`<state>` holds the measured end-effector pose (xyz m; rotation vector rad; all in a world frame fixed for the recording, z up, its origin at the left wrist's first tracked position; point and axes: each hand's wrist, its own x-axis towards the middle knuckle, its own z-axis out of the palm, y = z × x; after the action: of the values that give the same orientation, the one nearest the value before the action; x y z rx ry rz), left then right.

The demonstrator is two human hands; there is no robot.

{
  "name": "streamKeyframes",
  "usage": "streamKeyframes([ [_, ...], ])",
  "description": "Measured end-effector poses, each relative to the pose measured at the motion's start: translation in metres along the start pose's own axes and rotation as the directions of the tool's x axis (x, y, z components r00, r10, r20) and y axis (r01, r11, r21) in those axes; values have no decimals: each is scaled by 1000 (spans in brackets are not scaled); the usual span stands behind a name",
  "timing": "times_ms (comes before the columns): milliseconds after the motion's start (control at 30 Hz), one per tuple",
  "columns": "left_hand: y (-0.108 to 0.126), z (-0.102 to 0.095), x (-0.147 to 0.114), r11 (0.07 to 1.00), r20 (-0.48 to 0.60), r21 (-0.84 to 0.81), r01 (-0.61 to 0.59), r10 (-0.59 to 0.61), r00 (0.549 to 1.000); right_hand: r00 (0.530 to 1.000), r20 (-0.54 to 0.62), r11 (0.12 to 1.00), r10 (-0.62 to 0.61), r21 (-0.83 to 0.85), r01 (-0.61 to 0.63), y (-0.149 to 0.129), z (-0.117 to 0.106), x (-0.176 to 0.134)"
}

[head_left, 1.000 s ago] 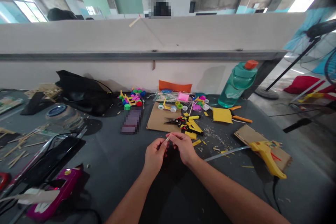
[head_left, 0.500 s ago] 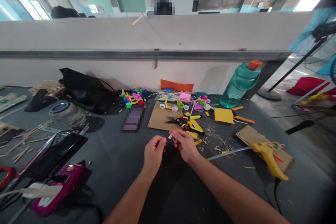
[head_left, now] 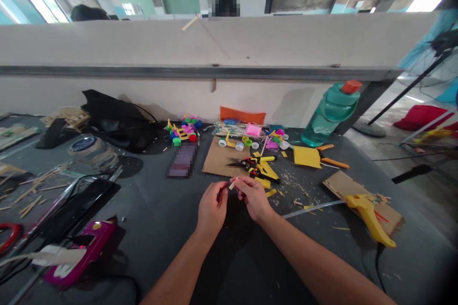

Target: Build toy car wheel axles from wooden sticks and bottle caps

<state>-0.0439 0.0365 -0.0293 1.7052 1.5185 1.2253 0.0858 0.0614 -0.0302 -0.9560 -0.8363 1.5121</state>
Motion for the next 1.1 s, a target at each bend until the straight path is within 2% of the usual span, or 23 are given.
streamKeyframes([
  [67, -1, 2, -1, 996, 59, -46, 81, -78, 995, 1000, -3, 999, -18, -49, 18, 1, 0, 0],
  [200, -1, 5, -1, 936, 142, -212, 282, -256, 956, 999, -6, 993, -42, -115, 41, 3, 0, -1],
  [333, 1, 6, -1, 893, 146, -298, 337, -306, 941, 998, -10, 985, -55, -165, 53, 3, 0, -1],
  [533, 2, 5, -2, 948, 156, -183, 259, -232, 960, 997, -10, 973, -77, -217, 73, 4, 0, -2],
  [933, 1, 2, -4, 987, 110, -28, 158, -154, 982, 995, 30, 963, -96, -250, 100, 5, -1, -3],
  [1100, 1, 1, -1, 999, 107, 22, 38, -40, 993, 984, 12, 909, -176, -383, 167, 6, -1, -3],
])
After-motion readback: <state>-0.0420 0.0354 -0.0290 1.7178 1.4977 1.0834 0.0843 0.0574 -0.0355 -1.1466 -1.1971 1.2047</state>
